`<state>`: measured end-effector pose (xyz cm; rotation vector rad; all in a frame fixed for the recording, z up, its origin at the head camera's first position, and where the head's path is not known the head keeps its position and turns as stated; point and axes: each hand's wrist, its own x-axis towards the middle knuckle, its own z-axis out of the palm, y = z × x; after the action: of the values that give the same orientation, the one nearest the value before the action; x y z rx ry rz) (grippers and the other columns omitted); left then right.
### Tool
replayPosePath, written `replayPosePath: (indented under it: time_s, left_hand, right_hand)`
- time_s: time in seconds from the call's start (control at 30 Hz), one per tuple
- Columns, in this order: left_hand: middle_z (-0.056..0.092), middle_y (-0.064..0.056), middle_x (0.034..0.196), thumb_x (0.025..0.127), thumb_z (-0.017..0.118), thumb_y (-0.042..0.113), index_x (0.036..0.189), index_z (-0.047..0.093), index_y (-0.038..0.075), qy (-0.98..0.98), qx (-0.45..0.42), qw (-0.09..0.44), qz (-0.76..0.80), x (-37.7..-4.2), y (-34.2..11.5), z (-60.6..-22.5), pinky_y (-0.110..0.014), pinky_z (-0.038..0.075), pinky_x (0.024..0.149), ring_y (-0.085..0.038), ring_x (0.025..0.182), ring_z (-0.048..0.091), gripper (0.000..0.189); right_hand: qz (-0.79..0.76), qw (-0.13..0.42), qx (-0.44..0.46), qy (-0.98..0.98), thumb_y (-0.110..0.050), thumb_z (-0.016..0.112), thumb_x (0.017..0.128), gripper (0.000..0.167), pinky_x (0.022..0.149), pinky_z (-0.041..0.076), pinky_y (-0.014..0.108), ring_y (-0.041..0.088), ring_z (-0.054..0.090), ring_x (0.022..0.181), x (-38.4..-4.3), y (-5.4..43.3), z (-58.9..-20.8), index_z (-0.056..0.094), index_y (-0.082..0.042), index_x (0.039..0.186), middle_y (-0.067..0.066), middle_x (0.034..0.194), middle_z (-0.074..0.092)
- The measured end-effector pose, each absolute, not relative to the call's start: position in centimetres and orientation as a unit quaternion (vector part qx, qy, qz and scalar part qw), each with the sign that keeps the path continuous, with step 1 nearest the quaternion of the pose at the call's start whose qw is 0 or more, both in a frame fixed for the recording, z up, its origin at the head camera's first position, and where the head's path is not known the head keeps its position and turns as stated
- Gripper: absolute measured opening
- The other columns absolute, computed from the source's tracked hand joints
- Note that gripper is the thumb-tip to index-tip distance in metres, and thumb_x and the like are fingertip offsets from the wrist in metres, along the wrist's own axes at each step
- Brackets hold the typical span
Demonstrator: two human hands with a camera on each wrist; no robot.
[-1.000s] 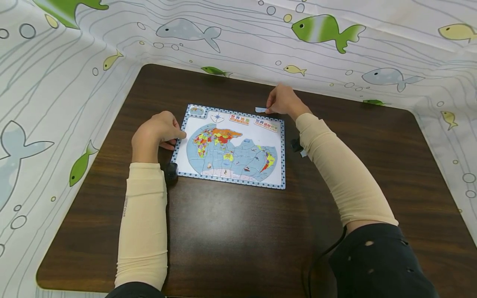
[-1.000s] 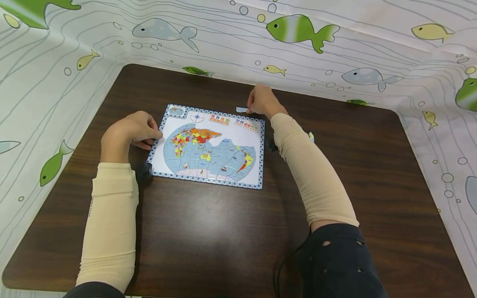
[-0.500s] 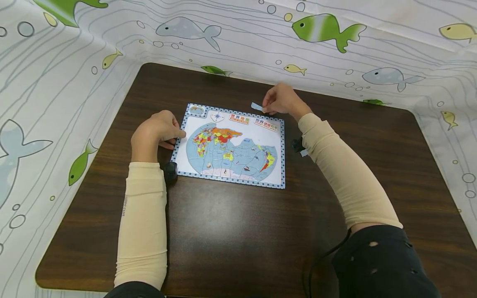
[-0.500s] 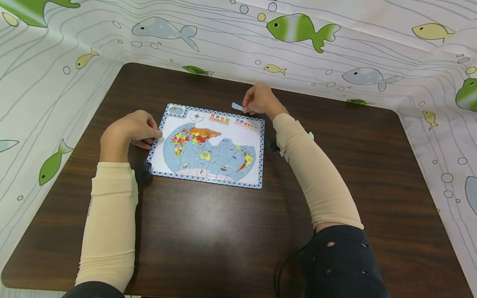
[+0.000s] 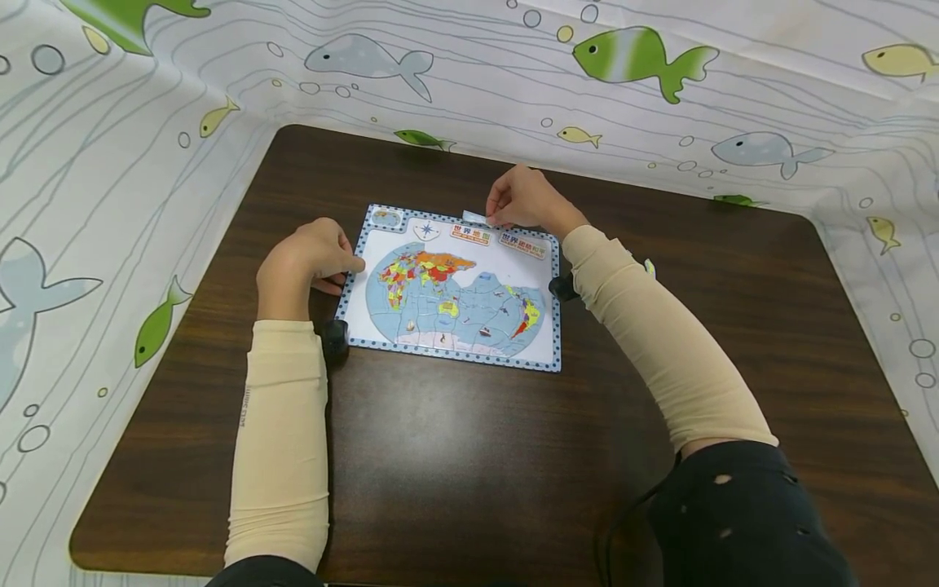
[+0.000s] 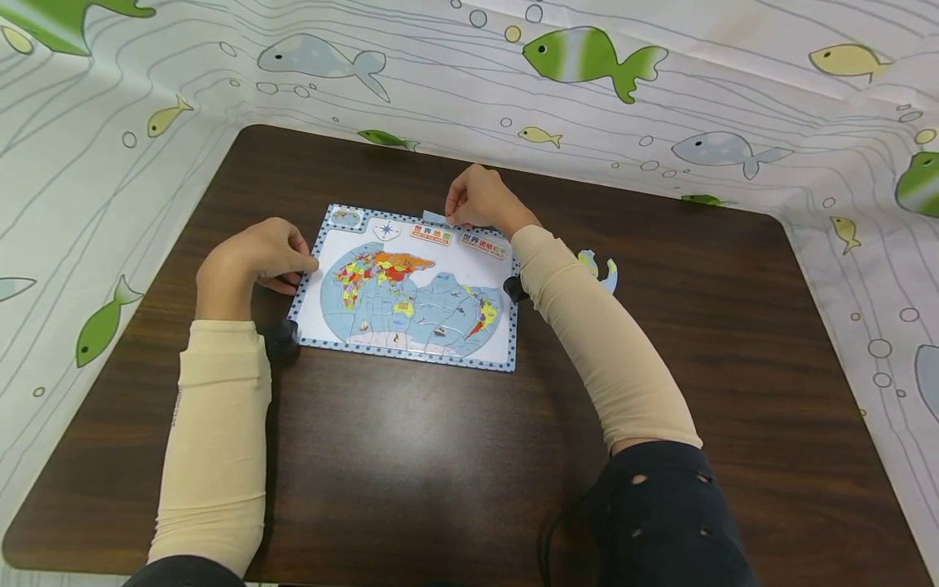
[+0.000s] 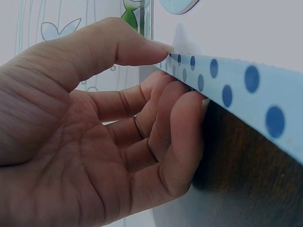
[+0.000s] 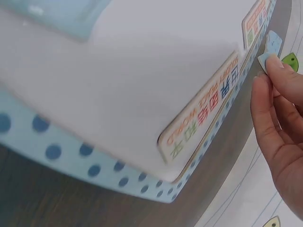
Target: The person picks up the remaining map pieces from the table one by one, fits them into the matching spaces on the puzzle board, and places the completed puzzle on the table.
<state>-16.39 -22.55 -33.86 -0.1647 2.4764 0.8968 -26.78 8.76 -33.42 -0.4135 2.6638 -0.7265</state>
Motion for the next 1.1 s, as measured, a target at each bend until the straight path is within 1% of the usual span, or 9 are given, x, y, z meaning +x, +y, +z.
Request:
replayPosePath:
  time_s: [0.27, 0.47, 0.63, 0.77, 0.93, 1.0, 1.1]
  left_hand:
    - [0.058, -0.019, 0.098, 0.103, 0.070, 0.018, 0.111, 0.057, -0.005, 0.910, -0.058, 0.248, 0.328, -16.5, -22.8, -33.9, -0.034, 0.067, 0.066, -0.025, 0.077, 0.066, 0.028]
    - [0.058, -0.019, 0.097, 0.103, 0.070, 0.018, 0.110, 0.057, -0.005, 0.910, -0.058, 0.248, 0.328, -16.5, -22.8, -34.0, -0.034, 0.067, 0.066, -0.024, 0.075, 0.066, 0.027]
    - [0.058, -0.018, 0.096, 0.103, 0.070, 0.018, 0.109, 0.058, -0.005, 0.909, -0.058, 0.247, 0.331, -16.5, -22.8, -34.1, -0.034, 0.067, 0.066, -0.024, 0.075, 0.066, 0.026]
    - [0.058, -0.018, 0.096, 0.103, 0.071, 0.018, 0.109, 0.058, -0.004, 0.909, -0.057, 0.246, 0.331, -16.5, -22.8, -34.1, -0.034, 0.067, 0.065, -0.024, 0.075, 0.066, 0.027]
    - [0.058, -0.018, 0.095, 0.103, 0.070, 0.018, 0.109, 0.057, -0.004, 0.908, -0.058, 0.248, 0.332, -16.5, -22.7, -34.1, -0.034, 0.067, 0.065, -0.023, 0.074, 0.065, 0.026]
    - [0.058, -0.018, 0.095, 0.103, 0.070, 0.018, 0.109, 0.057, -0.004, 0.908, -0.059, 0.248, 0.333, -16.5, -22.8, -34.1, -0.034, 0.066, 0.065, -0.023, 0.074, 0.065, 0.026]
    - [0.057, -0.018, 0.095, 0.103, 0.070, 0.018, 0.110, 0.057, -0.004, 0.907, -0.059, 0.249, 0.334, -16.5, -22.8, -34.1, -0.034, 0.067, 0.065, -0.023, 0.074, 0.066, 0.026]
  right_hand:
    - [-0.246, 0.189, -0.155, 0.938, -0.017, 0.079, 0.099, 0.015, 0.084, 0.056, 0.027, 0.023, 0.062, 0.093, -26.5, 7.5, -33.4, 0.077, -0.005, 0.107, 0.012, 0.104, 0.074]
    - [-0.251, 0.213, -0.154, 0.932, -0.014, 0.079, 0.099, 0.013, 0.083, 0.059, 0.025, 0.023, 0.064, 0.093, -26.2, 6.7, -33.6, 0.077, -0.004, 0.108, 0.012, 0.106, 0.075]
    - [-0.253, 0.216, -0.166, 0.928, -0.013, 0.079, 0.099, 0.013, 0.084, 0.060, 0.026, 0.023, 0.064, 0.092, -25.9, 6.1, -33.6, 0.077, -0.004, 0.107, 0.013, 0.106, 0.076]
    - [-0.259, 0.219, -0.174, 0.924, -0.014, 0.080, 0.098, 0.012, 0.081, 0.058, 0.026, 0.022, 0.063, 0.089, -25.7, 5.7, -33.9, 0.078, -0.005, 0.106, 0.012, 0.102, 0.077]
    - [-0.264, 0.224, -0.181, 0.920, -0.015, 0.081, 0.098, 0.011, 0.073, 0.053, 0.024, 0.019, 0.061, 0.082, -25.4, 5.3, -34.2, 0.079, -0.006, 0.104, 0.009, 0.098, 0.076]
    - [-0.263, 0.225, -0.186, 0.920, -0.015, 0.081, 0.097, 0.010, 0.072, 0.052, 0.023, 0.019, 0.060, 0.081, -25.3, 5.1, -34.2, 0.080, -0.006, 0.103, 0.008, 0.097, 0.076]
    - [-0.262, 0.225, -0.192, 0.919, -0.014, 0.081, 0.097, 0.008, 0.073, 0.052, 0.023, 0.019, 0.061, 0.082, -25.2, 4.9, -34.2, 0.080, -0.007, 0.102, 0.007, 0.095, 0.076]
